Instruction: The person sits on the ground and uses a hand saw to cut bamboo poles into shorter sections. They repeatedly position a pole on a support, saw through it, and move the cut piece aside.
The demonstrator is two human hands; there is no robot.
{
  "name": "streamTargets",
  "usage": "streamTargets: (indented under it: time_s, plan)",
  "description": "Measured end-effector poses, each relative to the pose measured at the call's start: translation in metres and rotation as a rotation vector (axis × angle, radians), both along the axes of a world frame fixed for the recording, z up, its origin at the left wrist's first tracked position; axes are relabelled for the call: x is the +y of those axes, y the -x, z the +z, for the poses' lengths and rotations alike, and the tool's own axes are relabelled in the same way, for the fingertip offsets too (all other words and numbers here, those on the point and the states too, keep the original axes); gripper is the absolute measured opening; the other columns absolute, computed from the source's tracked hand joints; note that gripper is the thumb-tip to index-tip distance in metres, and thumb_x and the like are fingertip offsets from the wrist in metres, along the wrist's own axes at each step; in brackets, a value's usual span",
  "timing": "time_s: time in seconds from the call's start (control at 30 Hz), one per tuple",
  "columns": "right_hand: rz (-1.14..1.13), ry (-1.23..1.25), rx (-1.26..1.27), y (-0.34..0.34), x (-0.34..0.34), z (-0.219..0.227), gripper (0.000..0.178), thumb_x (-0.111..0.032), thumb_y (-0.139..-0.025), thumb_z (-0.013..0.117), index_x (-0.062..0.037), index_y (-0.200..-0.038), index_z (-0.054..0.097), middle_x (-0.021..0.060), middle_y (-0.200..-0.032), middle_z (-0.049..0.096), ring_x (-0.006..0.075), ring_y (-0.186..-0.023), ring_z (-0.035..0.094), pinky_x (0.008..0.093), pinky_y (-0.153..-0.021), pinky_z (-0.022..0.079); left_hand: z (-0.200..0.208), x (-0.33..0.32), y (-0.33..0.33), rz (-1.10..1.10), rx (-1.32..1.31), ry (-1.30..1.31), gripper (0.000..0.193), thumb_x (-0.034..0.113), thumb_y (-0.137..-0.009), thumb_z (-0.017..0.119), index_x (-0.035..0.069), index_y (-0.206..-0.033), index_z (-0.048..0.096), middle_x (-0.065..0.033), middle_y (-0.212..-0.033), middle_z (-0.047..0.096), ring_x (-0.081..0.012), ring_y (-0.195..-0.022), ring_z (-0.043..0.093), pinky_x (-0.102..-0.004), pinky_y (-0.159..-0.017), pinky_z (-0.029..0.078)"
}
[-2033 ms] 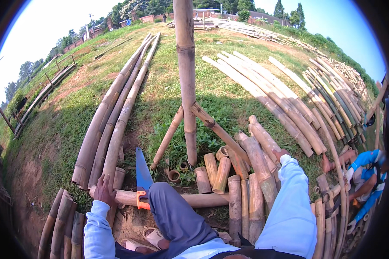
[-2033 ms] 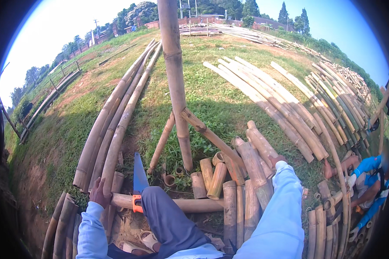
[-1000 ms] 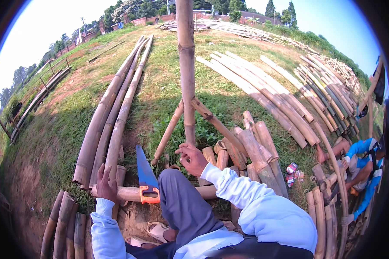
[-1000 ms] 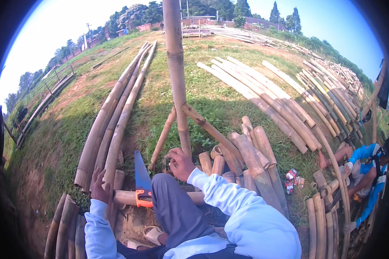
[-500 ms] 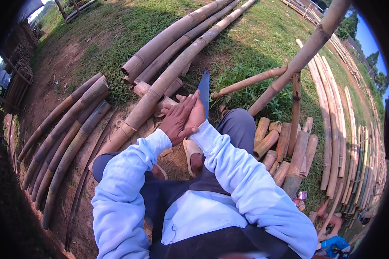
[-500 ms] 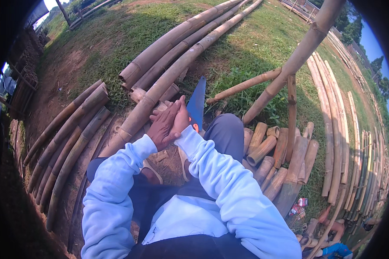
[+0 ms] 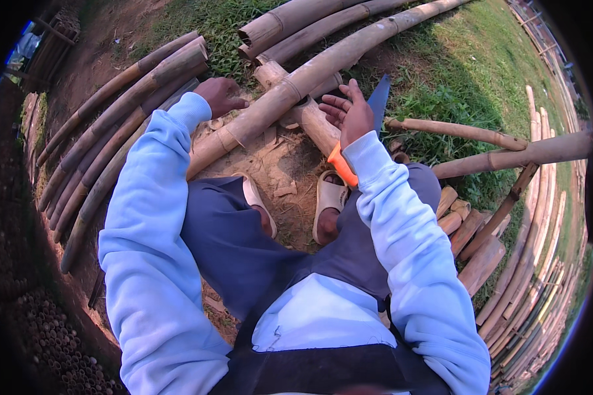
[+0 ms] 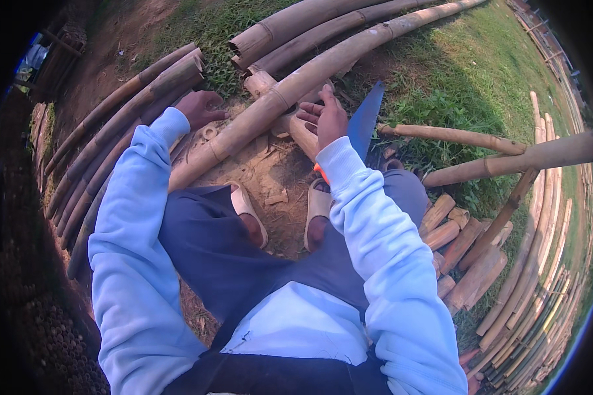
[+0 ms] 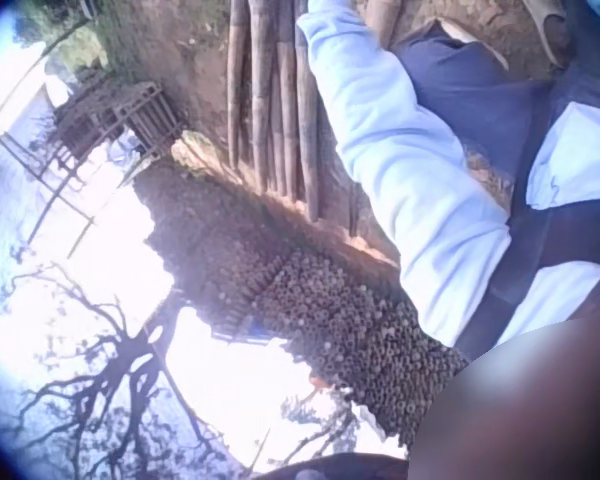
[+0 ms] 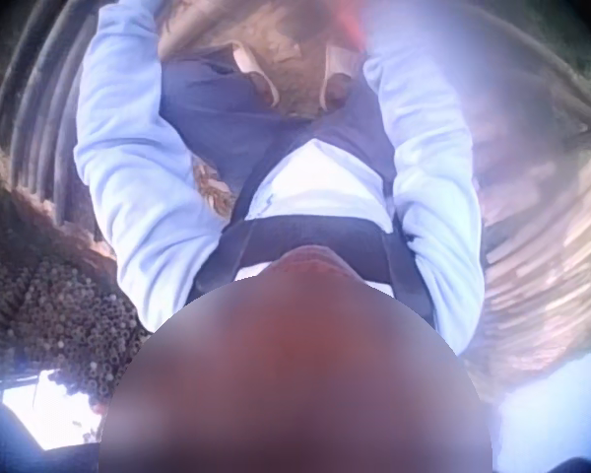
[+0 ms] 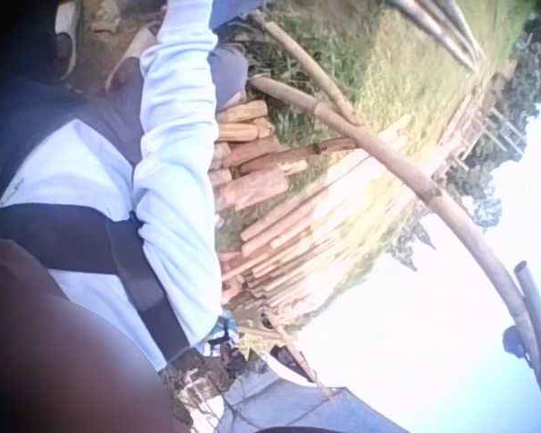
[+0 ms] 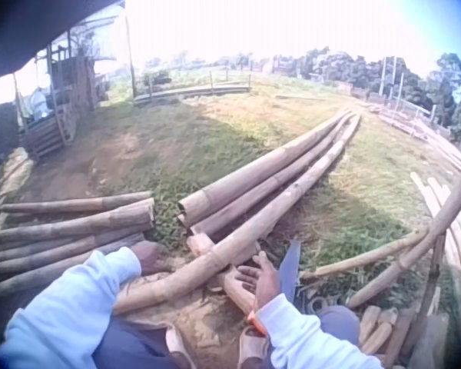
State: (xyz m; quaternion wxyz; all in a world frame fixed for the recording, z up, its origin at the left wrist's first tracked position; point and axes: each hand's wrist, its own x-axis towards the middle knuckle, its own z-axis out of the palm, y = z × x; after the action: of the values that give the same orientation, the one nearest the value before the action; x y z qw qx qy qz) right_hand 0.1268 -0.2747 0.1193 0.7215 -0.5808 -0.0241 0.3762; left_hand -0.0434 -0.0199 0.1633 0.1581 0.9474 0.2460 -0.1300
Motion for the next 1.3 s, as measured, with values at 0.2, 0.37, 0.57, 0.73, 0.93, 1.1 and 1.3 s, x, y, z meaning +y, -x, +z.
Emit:
streamTargets:
  time_s: [0.2,0.37,0.57,0.73,0.93,1.1,1.3]
  plan:
    - [0.183,0.216,0.194,0.034,0.043,-0.087,0.085,-0.065,-0.095,0.048,-0.0019,-0.150,0.033,0.0140,-0.118,0.065,0.0234,-0.101,0.064,0.0401,-0.089,0.044,-0.097,-0.004,-0.026,0.102,0.044,0.181,0.106,0.066,-0.065,0.080,-0.006,-0.138,0.051,-0.0275,-0.132,0.059,-0.0391,-0.120,0.060,-0.0417,-0.104,0.047]
    - [0.197,0.237,0.415,0.044,0.073,-0.149,0.107,-0.076,-0.082,0.059,0.0016,-0.150,0.030,0.0130,-0.116,0.064,0.0247,-0.108,0.059,0.0431,-0.094,0.039,-0.145,-0.006,-0.052,0.154,-0.040,0.165,0.112,0.072,-0.049,0.086,-0.009,-0.119,0.053,-0.0309,-0.118,0.064,-0.0433,-0.110,0.064,-0.0449,-0.097,0.051]
    - [0.114,0.211,0.456,0.056,0.112,-0.181,0.078,-0.082,-0.070,0.068,-0.0232,-0.120,0.059,-0.0018,-0.093,0.057,0.0186,-0.091,0.049,0.0425,-0.080,0.034,-0.164,0.002,-0.054,0.217,-0.032,0.230,0.111,0.063,-0.048,0.088,-0.010,-0.124,0.052,-0.0298,-0.120,0.064,-0.0423,-0.112,0.064,-0.0444,-0.097,0.051]
    - [0.054,0.098,0.358,0.050,0.128,-0.217,0.074,-0.076,-0.074,0.071,-0.0217,-0.124,0.060,-0.0018,-0.096,0.059,0.0157,-0.086,0.053,0.0369,-0.073,0.039,-0.171,0.006,-0.053,0.224,0.022,0.281,0.108,0.060,-0.052,0.086,-0.008,-0.127,0.050,-0.0300,-0.120,0.064,-0.0422,-0.112,0.064,-0.0433,-0.098,0.051]
    - [0.006,0.304,0.138,0.043,0.129,-0.233,0.087,-0.065,-0.077,0.077,-0.0022,-0.133,0.055,0.0090,-0.115,0.065,0.0194,-0.092,0.064,0.0392,-0.079,0.050,-0.161,-0.005,-0.051,0.188,-0.014,0.282,0.099,0.060,-0.056,0.083,-0.006,-0.123,0.051,-0.0314,-0.115,0.065,-0.0434,-0.108,0.065,-0.0452,-0.095,0.052]
    - [-0.005,0.309,0.032,0.052,0.117,-0.186,0.090,-0.055,-0.080,0.079,0.0085,-0.136,0.049,0.0179,-0.125,0.063,0.0235,-0.103,0.066,0.0326,-0.091,0.052,-0.137,-0.011,-0.038,0.156,-0.090,0.272,0.092,0.058,-0.058,0.082,-0.005,-0.117,0.053,-0.0311,-0.108,0.067,-0.0447,-0.103,0.067,-0.0465,-0.090,0.053]
    - [0.097,-0.030,0.175,0.123,0.121,-0.114,0.074,-0.047,-0.086,0.077,0.0026,-0.134,0.051,0.0135,-0.124,0.064,0.0204,-0.102,0.066,0.0336,-0.090,0.053,-0.080,-0.008,0.032,0.179,-0.113,0.240,0.091,0.059,-0.057,0.083,-0.003,-0.115,0.053,-0.0303,-0.104,0.068,-0.0449,-0.098,0.067,-0.0474,-0.088,0.053]
